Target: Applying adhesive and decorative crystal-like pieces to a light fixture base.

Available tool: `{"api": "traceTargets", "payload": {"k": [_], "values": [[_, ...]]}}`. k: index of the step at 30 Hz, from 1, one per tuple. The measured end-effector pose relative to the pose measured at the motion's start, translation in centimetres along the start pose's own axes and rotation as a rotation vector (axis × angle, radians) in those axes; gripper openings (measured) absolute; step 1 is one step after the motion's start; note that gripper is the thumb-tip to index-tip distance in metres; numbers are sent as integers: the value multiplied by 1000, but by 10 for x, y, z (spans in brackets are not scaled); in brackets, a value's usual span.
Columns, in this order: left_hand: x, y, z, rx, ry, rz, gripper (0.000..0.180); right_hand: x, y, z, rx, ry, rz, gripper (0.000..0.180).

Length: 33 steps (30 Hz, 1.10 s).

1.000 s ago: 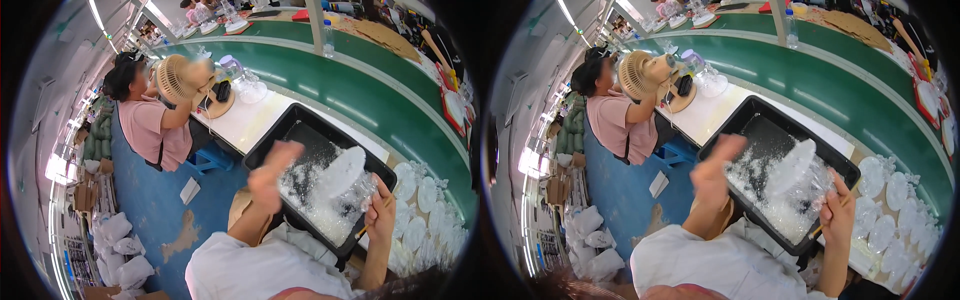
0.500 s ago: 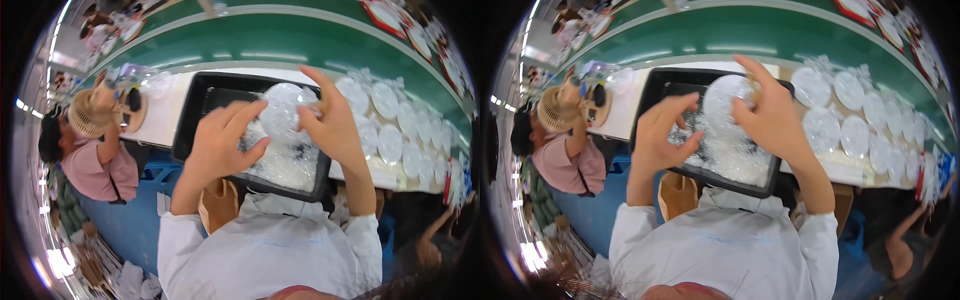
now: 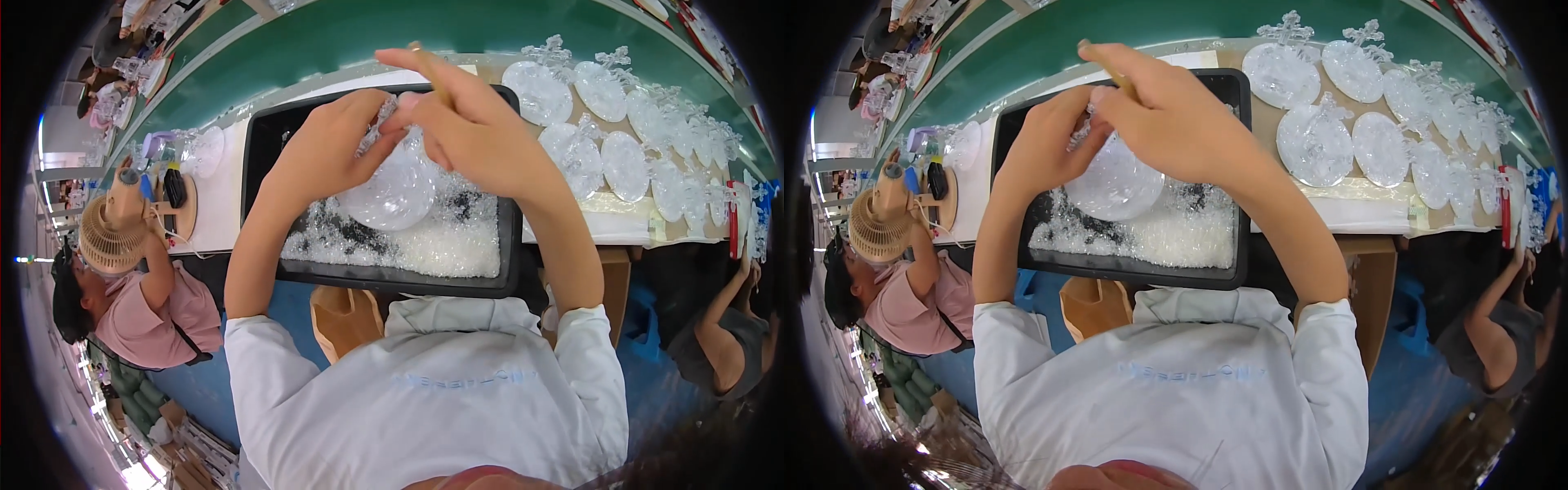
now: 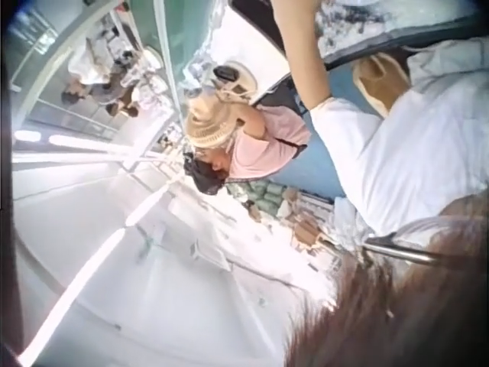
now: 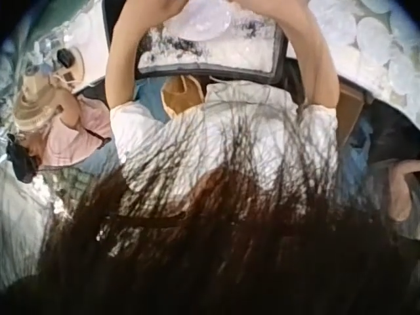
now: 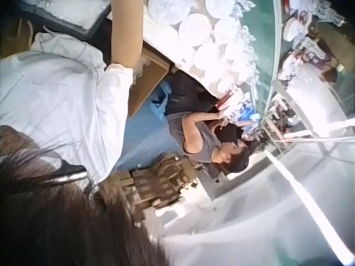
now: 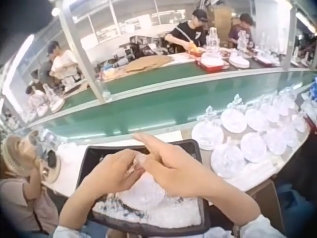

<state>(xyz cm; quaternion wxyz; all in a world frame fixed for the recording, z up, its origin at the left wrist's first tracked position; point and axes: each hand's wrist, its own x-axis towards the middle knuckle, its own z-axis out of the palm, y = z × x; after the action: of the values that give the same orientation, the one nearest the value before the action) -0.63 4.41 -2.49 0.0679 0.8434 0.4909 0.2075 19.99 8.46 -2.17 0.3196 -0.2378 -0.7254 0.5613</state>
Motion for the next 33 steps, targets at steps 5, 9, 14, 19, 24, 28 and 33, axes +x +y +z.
{"api": "traceTargets", "payload": {"k": [5, 9, 14, 19, 24, 28, 33], "values": [[0, 0, 5, -96, 155, -108, 21, -17, 3, 7, 180, 270, -135, 44], [-1, -7, 5, 72, 231, -260, 22, -29, 30, 13, 147, 411, -484, 55], [-1, 4, -7, 129, 255, -487, 24, -34, 36, 25, 219, 325, -403, 40], [-5, 17, -21, 93, 380, -476, 25, -33, 34, 30, -18, 268, -528, 20], [-6, 24, -24, 0, 497, -400, 23, -37, 31, 39, -139, 286, -588, 14], [-12, 11, -19, 116, 545, -347, 23, -41, 32, 39, -69, 229, -652, 16], [-9, 9, -20, 138, 568, -290, 25, -39, 25, 32, -237, 97, -615, 18]]}}
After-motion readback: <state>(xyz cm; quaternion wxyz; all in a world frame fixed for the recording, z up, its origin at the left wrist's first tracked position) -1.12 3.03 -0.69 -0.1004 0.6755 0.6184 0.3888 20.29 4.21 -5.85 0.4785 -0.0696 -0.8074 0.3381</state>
